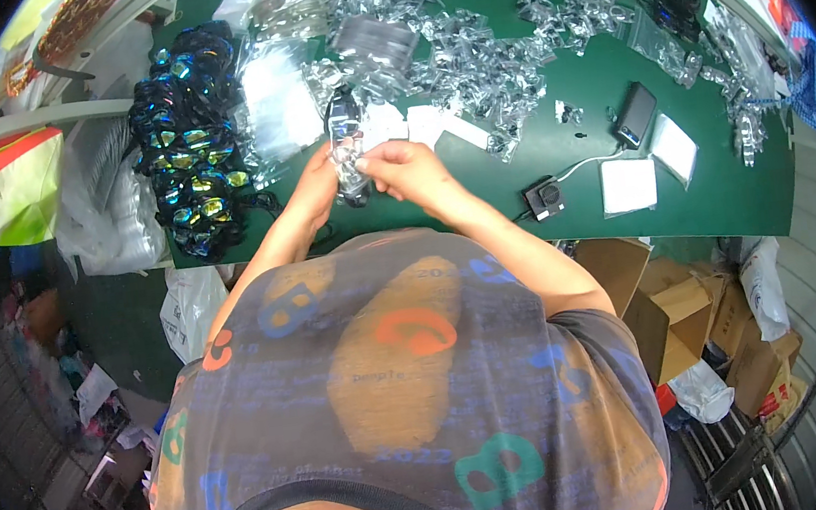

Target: Packaging swimming goggles into small plastic bags at a workbench.

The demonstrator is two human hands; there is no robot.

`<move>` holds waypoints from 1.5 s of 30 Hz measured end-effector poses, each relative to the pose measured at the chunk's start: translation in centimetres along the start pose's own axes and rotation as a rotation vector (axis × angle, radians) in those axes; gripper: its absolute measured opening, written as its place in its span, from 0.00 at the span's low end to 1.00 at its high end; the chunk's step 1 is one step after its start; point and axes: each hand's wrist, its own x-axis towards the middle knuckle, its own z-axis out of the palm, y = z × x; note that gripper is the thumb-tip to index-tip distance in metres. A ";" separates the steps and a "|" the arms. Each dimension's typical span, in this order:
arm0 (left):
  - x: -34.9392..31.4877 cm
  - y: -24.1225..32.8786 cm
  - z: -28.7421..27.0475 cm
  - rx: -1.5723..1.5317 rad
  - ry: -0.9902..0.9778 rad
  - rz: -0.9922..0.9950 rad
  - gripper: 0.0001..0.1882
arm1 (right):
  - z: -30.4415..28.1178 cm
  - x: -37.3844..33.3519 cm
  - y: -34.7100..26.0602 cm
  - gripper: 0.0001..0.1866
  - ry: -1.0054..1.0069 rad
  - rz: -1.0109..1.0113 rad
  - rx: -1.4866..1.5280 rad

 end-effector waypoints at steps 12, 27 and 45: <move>-2.5 0.1 -2.1 -0.170 -0.183 -0.063 0.22 | -2.0 3.3 1.6 0.10 0.107 -0.198 -0.041; -2.9 -1.6 -8.1 1.165 0.294 0.374 0.25 | -5.1 5.2 2.3 0.21 -0.091 -0.178 -0.049; -3.7 -1.3 -3.5 0.074 -0.008 0.072 0.23 | -15.2 6.3 10.1 0.18 0.516 -0.048 -1.392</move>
